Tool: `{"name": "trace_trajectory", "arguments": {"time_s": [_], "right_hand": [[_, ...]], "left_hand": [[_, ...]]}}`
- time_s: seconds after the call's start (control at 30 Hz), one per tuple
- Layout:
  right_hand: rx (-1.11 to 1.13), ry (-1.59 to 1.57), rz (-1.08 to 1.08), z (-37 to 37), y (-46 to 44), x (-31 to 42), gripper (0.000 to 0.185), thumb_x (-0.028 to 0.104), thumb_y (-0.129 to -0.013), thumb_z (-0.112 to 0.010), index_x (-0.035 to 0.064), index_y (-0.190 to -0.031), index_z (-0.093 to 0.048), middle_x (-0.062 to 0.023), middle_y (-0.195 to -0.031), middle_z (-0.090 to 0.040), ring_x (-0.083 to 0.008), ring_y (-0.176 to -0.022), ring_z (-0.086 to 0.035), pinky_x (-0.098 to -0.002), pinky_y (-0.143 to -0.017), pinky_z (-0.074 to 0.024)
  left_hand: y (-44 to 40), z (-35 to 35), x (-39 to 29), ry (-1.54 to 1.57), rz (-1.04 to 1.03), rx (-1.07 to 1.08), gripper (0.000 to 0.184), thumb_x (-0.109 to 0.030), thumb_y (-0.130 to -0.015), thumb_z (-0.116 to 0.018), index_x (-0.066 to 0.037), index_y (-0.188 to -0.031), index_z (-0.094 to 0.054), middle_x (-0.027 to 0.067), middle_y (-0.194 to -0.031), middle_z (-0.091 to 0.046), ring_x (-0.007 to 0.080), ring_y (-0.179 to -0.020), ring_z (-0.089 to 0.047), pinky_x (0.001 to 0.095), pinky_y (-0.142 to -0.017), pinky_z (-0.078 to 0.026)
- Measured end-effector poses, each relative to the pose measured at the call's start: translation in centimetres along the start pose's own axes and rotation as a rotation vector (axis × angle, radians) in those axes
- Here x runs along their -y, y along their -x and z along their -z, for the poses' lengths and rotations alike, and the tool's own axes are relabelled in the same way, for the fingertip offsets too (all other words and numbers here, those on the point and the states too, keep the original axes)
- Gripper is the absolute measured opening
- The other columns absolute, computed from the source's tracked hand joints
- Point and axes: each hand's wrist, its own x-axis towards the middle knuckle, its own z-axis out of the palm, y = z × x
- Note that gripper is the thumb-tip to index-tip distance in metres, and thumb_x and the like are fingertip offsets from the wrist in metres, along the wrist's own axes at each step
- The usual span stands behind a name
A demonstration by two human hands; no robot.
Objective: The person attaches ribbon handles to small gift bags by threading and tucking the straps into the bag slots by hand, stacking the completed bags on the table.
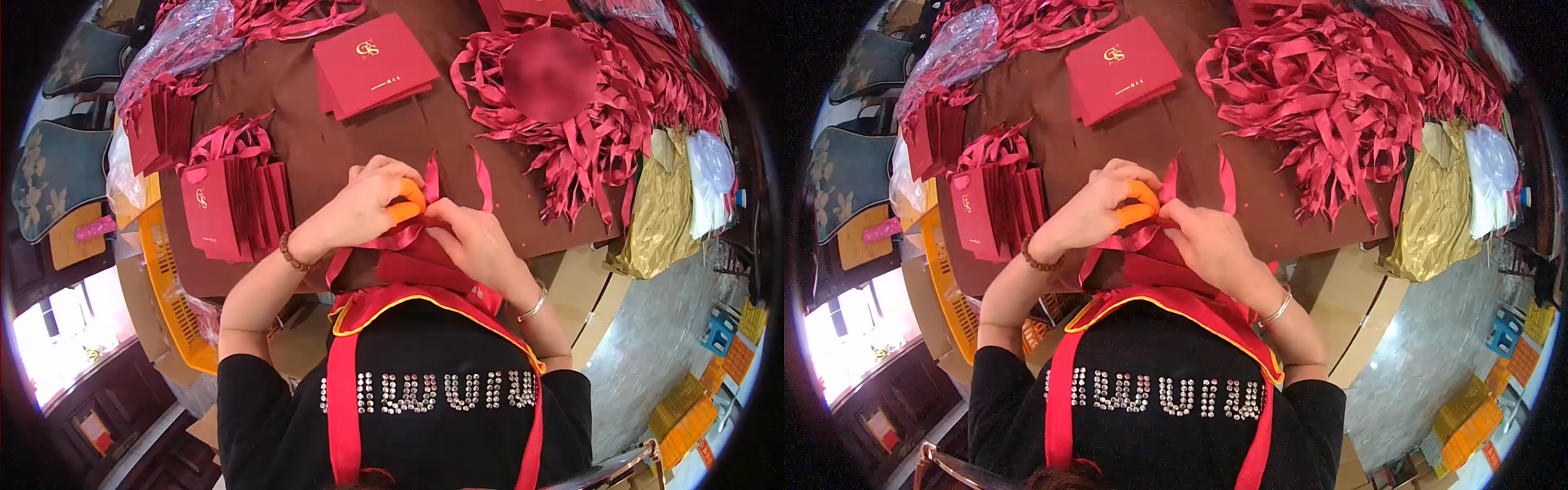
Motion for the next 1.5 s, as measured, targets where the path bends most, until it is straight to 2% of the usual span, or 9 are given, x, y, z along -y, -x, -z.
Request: {"name": "trace_trajectory", "arguments": {"time_s": [0.17,0.43,0.6,0.7,0.97,1.07,1.17,1.3,1.5], "right_hand": [[-0.14,0.448,0.115,-0.5,0.9,1.5,0.02,0.012,-0.079,-0.066,0.0083,-0.095,-0.055,-0.0073,-0.077,-0.064,-0.0232,-0.068,-0.059,-0.0333,-0.065,-0.0424],[-0.174,0.276,0.094,-0.9,1.3,1.2,0.018,0.013,-0.078,-0.067,0.0082,-0.092,-0.057,-0.0044,-0.075,-0.066,-0.0215,-0.066,-0.061,-0.0326,-0.068,-0.0426],[-0.157,0.309,0.107,-0.8,1.5,1.4,0.016,0.014,-0.078,-0.067,0.0085,-0.091,-0.058,-0.0047,-0.075,-0.066,-0.0212,-0.066,-0.061,-0.0316,-0.067,-0.0427],[-0.183,0.25,0.106,-0.6,1.4,1.1,0.015,0.012,-0.079,-0.067,0.0076,-0.091,-0.059,-0.0052,-0.076,-0.066,-0.0218,-0.065,-0.06,-0.0318,-0.066,-0.0431],[-0.061,0.146,0.005,0.2,0.9,0.5,0.017,0.011,-0.081,-0.064,0.0082,-0.097,-0.061,-0.0095,-0.08,-0.067,-0.0267,-0.067,-0.06,-0.034,-0.065,-0.0455],[-0.03,0.103,-0.062,-0.3,0.0,-1.0,0.017,0.013,-0.083,-0.06,0.0081,-0.099,-0.059,-0.0122,-0.08,-0.066,-0.0317,-0.072,-0.062,-0.0402,-0.066,-0.0471],[-0.001,0.076,-0.118,0.1,-0.8,-2.0,0.02,0.01,-0.083,-0.061,0.0028,-0.101,-0.057,-0.0135,-0.085,-0.067,-0.0304,-0.085,-0.064,-0.0348,-0.072,-0.0499],[-0.016,0.023,-0.065,0.1,-1.3,-3.5,0.022,0.009,-0.082,-0.063,0.002,-0.102,-0.057,-0.0149,-0.088,-0.067,-0.0292,-0.082,-0.065,-0.0341,-0.071,-0.0497],[0.021,-0.013,-0.063,0.7,-2.0,-2.4,0.021,0.008,-0.081,-0.063,0.0014,-0.101,-0.059,-0.0144,-0.086,-0.067,-0.0268,-0.078,-0.065,-0.0323,-0.069,-0.0493]], "left_hand": [[-1.7,1.2,0.1,-0.176,0.061,0.28,0.016,-0.019,-0.082,-0.059,-0.007,-0.089,-0.067,0.0042,-0.115,-0.058,0.0257,-0.114,-0.043,0.0448,-0.093,-0.031],[-5.0,2.6,-0.5,-0.235,0.118,0.725,0.03,-0.032,-0.083,-0.057,-0.007,-0.094,-0.069,0.0081,-0.124,-0.054,0.029,-0.121,-0.039,0.0527,-0.089,-0.032],[-6.3,1.4,1.3,0.129,0.25,0.951,0.029,-0.025,-0.08,-0.062,0.0,-0.094,-0.066,0.0131,-0.121,-0.055,0.0296,-0.113,-0.049,0.0372,-0.09,-0.04],[-6.2,1.0,0.8,0.13,0.344,0.923,0.025,-0.02,-0.079,-0.063,0.002,-0.09,-0.064,0.0155,-0.119,-0.055,0.0283,-0.111,-0.051,0.0304,-0.09,-0.042],[-5.2,0.0,1.8,0.099,0.072,0.051,0.017,-0.016,-0.081,-0.061,0.0,-0.086,-0.061,0.0168,-0.118,-0.054,0.0307,-0.107,-0.053,0.0332,-0.09,-0.042],[-5.0,0.2,3.3,-0.044,-0.167,-0.324,0.032,-0.025,-0.079,-0.065,-0.004,-0.103,-0.06,0.0113,-0.102,-0.06,0.0292,-0.086,-0.061,0.0368,-0.071,-0.048],[-0.9,-0.6,2.0,0.096,0.271,-0.261,0.047,-0.027,-0.081,-0.065,-0.003,-0.12,-0.052,0.014,-0.102,-0.06,0.0298,-0.089,-0.06,0.0381,-0.073,-0.048],[4.3,-3.1,1.9,-0.201,0.197,-0.068,0.062,-0.018,-0.077,-0.069,-0.005,-0.132,-0.042,0.0111,-0.087,-0.059,0.029,-0.082,-0.056,0.038,-0.073,-0.045],[6.3,-3.8,3.4,0.075,0.372,-0.13,0.037,-0.009,-0.077,-0.069,-0.003,-0.111,-0.054,0.0071,-0.083,-0.057,0.0176,-0.078,-0.054,0.0312,-0.071,-0.044]]}}
